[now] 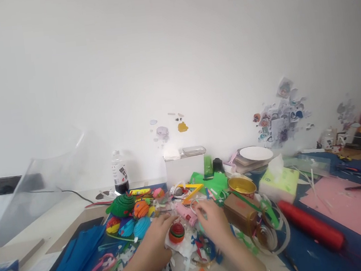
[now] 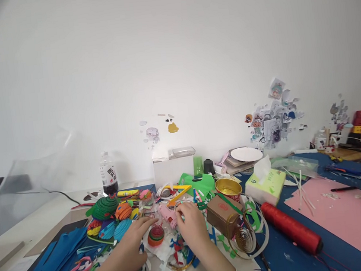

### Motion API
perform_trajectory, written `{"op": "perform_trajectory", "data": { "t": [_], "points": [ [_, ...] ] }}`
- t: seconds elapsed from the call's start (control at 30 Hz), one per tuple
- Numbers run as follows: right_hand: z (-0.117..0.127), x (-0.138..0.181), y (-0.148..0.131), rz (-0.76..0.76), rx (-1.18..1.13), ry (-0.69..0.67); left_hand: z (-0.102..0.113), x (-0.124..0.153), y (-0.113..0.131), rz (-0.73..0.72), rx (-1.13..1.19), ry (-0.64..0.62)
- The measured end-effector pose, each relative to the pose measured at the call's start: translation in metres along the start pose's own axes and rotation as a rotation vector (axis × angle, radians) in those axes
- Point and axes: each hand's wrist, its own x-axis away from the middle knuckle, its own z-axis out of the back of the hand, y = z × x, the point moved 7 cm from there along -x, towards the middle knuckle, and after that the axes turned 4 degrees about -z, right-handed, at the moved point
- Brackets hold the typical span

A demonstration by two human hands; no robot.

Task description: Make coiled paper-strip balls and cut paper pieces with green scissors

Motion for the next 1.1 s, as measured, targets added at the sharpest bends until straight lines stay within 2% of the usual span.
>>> {"op": "perform_trajectory", "data": {
  "t": [0.13, 0.23, 0.4, 0.53, 0.73, 0.97, 1.1],
  "points": [
    [0.008, -0.004, 0.012, -0.071, 0.038, 0.04, 0.03, -0.002, -0.009, 0.113, -0.064, 0.056],
    [0.005, -0.006, 0.017, -0.078, 0.06, 0.012, 0.046, -0.003, -0.017, 0.164, -0.135, 0.085],
    [-0.01, -0.002, 0.018, 0.007, 0.074, -0.107, 0.058, -0.001, -0.028, 0.221, -0.213, 0.108],
    [-0.017, 0.0, 0.022, 0.012, 0.099, -0.143, 0.065, 0.003, -0.038, 0.285, -0.258, 0.126],
    [-0.018, -0.003, 0.027, 0.003, 0.123, -0.117, 0.069, 0.006, -0.043, 0.308, -0.313, 0.125],
    [0.003, -0.01, 0.029, -0.055, 0.118, 0.02, 0.053, 0.004, -0.038, 0.274, -0.389, 0.058],
    [0.004, -0.009, 0.03, -0.06, 0.142, 0.018, 0.053, 0.004, -0.03, 0.258, -0.4, 0.059]
  ]
}}
